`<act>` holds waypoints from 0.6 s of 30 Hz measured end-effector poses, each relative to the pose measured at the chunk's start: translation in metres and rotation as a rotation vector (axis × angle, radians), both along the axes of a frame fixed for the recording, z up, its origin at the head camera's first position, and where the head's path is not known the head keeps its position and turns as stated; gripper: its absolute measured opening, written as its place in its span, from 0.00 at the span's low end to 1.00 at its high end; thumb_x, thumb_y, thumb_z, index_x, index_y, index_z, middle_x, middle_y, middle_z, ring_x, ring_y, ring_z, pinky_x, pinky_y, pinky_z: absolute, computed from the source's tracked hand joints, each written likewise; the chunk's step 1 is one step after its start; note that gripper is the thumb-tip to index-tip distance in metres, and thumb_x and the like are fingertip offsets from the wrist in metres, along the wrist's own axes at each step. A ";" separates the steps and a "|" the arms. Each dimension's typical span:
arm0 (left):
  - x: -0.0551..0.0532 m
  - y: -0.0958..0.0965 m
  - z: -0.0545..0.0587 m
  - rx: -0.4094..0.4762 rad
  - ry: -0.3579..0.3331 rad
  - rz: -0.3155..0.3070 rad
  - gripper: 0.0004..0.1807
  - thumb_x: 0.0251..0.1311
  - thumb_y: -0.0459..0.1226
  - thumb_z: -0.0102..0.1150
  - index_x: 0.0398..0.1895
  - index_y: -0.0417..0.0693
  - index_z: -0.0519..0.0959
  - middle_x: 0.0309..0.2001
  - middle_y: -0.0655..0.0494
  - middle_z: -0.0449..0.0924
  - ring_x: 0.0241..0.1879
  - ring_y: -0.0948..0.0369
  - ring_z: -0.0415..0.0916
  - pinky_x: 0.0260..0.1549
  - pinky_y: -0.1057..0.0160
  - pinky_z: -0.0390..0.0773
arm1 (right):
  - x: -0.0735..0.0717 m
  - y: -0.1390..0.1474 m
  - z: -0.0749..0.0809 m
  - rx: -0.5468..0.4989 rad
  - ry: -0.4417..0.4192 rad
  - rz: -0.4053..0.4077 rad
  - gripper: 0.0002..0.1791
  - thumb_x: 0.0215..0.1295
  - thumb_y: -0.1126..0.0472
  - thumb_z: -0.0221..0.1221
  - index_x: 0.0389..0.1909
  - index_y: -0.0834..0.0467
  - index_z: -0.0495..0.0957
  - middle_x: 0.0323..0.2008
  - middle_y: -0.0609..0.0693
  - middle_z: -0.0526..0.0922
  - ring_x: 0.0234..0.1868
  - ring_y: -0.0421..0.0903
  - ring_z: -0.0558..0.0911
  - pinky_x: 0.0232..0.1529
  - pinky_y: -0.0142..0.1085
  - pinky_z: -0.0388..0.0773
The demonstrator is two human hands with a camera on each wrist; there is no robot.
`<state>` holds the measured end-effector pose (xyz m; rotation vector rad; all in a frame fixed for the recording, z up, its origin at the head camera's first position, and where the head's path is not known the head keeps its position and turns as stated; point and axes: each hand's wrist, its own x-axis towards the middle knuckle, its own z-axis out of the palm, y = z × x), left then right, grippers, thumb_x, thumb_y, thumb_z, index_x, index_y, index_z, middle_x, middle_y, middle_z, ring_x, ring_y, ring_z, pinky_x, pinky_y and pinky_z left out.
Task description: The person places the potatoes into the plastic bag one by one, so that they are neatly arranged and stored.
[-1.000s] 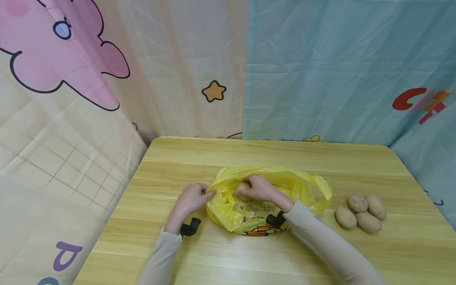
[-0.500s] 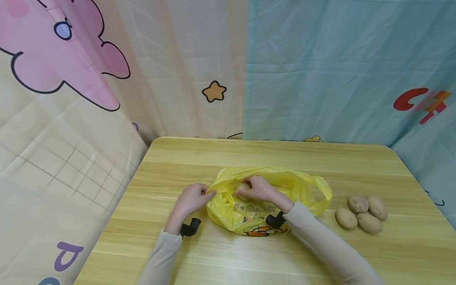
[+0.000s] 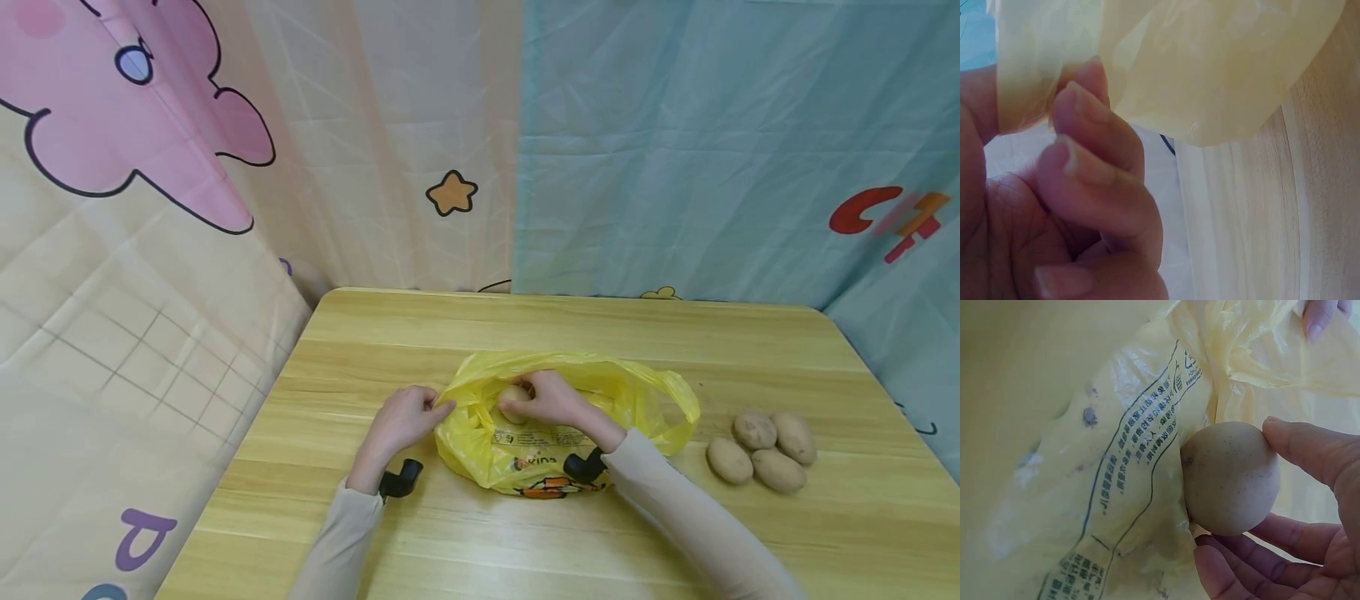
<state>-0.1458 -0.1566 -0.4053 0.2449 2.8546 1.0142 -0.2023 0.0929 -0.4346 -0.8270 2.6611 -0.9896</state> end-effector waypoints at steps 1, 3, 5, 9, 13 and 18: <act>0.000 0.000 0.000 0.000 -0.001 0.000 0.24 0.62 0.45 0.59 0.11 0.50 0.62 0.11 0.62 0.55 0.12 0.65 0.53 0.14 0.68 0.52 | 0.000 0.001 0.000 0.000 0.000 -0.002 0.24 0.61 0.50 0.63 0.50 0.63 0.78 0.37 0.51 0.82 0.33 0.41 0.77 0.35 0.37 0.73; 0.000 0.000 0.000 0.000 -0.002 0.000 0.24 0.62 0.45 0.59 0.11 0.50 0.62 0.11 0.62 0.55 0.12 0.65 0.53 0.14 0.68 0.52 | 0.002 0.003 0.001 -0.005 0.003 -0.001 0.23 0.61 0.50 0.64 0.50 0.63 0.79 0.38 0.52 0.82 0.34 0.42 0.78 0.36 0.38 0.74; 0.000 0.000 0.000 -0.001 -0.002 0.000 0.24 0.62 0.45 0.59 0.11 0.50 0.62 0.11 0.62 0.55 0.12 0.65 0.53 0.14 0.68 0.52 | 0.003 0.005 0.003 -0.010 0.007 -0.005 0.23 0.61 0.50 0.64 0.48 0.63 0.79 0.39 0.53 0.82 0.36 0.44 0.79 0.38 0.40 0.75; 0.000 0.000 0.000 -0.004 -0.004 -0.001 0.24 0.62 0.45 0.59 0.11 0.50 0.62 0.11 0.62 0.55 0.12 0.65 0.53 0.14 0.68 0.52 | 0.006 0.008 0.007 0.013 0.017 -0.026 0.22 0.60 0.51 0.64 0.48 0.64 0.79 0.42 0.56 0.82 0.40 0.48 0.80 0.42 0.43 0.76; 0.000 0.000 0.000 -0.006 -0.002 -0.002 0.25 0.62 0.45 0.59 0.11 0.50 0.62 0.11 0.62 0.55 0.12 0.65 0.53 0.14 0.68 0.52 | 0.010 0.011 0.011 0.049 0.038 -0.023 0.23 0.61 0.52 0.64 0.48 0.66 0.79 0.42 0.58 0.82 0.40 0.50 0.81 0.42 0.44 0.77; 0.000 0.000 -0.001 -0.003 0.006 -0.007 0.25 0.62 0.44 0.59 0.11 0.50 0.61 0.11 0.62 0.54 0.12 0.65 0.52 0.14 0.68 0.52 | 0.017 0.017 0.019 0.063 0.076 0.010 0.20 0.61 0.53 0.64 0.44 0.66 0.80 0.36 0.57 0.83 0.36 0.50 0.81 0.39 0.42 0.77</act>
